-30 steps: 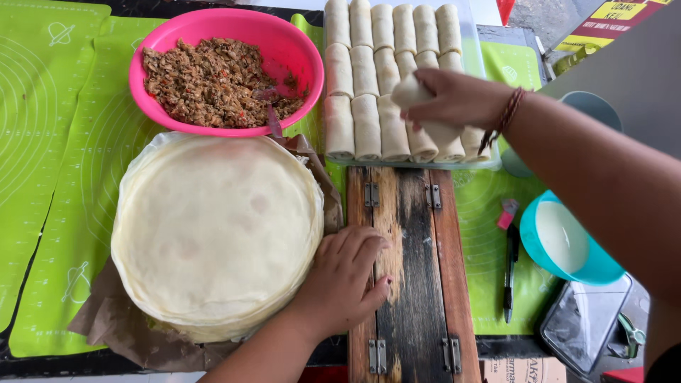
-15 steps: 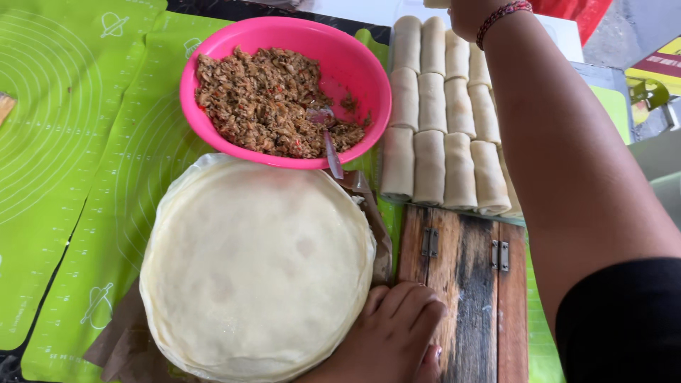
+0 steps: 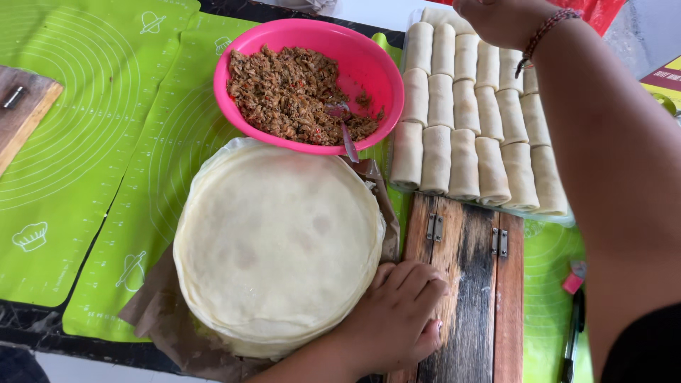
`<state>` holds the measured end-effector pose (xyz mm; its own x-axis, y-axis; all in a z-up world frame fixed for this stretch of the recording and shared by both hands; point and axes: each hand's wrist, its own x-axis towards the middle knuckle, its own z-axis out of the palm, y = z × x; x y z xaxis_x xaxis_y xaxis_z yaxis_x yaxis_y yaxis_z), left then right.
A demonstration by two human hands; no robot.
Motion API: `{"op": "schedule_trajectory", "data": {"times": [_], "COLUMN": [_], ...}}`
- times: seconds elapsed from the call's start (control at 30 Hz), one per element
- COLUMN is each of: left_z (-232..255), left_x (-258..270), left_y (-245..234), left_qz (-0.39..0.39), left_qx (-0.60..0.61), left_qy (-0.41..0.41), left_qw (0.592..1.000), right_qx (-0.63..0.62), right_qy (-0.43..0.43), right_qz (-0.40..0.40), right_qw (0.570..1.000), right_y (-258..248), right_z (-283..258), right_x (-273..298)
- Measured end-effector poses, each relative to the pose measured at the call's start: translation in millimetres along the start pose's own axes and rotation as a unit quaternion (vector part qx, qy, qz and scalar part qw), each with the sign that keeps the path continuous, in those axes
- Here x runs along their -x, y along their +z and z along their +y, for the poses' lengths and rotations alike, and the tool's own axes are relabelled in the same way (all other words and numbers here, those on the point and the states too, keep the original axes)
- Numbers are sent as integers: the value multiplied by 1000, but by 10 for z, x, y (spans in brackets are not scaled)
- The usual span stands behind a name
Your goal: The person prepares spring rolls by placing a filling onto thin wrappers, rolling them tightly using a wooden board, and sealing the edges with a liquid. The finished rolls are placed on a tray.
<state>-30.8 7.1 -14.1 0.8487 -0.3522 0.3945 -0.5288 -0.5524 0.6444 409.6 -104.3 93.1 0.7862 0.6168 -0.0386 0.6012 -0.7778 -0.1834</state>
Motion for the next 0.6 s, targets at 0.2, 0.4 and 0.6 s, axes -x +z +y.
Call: {"op": "schedule_trajectory", "data": {"times": [0.2, 0.4, 0.6], "left_z": [-42, 132, 127], "left_x": [73, 228, 727], "left_y": [133, 4, -537], "left_qz": [25, 53, 146], "left_qx": [-58, -91, -233], "left_qy": [20, 48, -131], "left_qw": [998, 993, 952], "right_qx": [94, 45, -240], "right_qy": [-140, -272, -171], "right_qz": [-6, -132, -210], "right_qw": [986, 952, 932], "right_y": [-452, 58, 907], "right_z": [-1079, -1315, -1377], "right_x": [1556, 3501, 4679]}}
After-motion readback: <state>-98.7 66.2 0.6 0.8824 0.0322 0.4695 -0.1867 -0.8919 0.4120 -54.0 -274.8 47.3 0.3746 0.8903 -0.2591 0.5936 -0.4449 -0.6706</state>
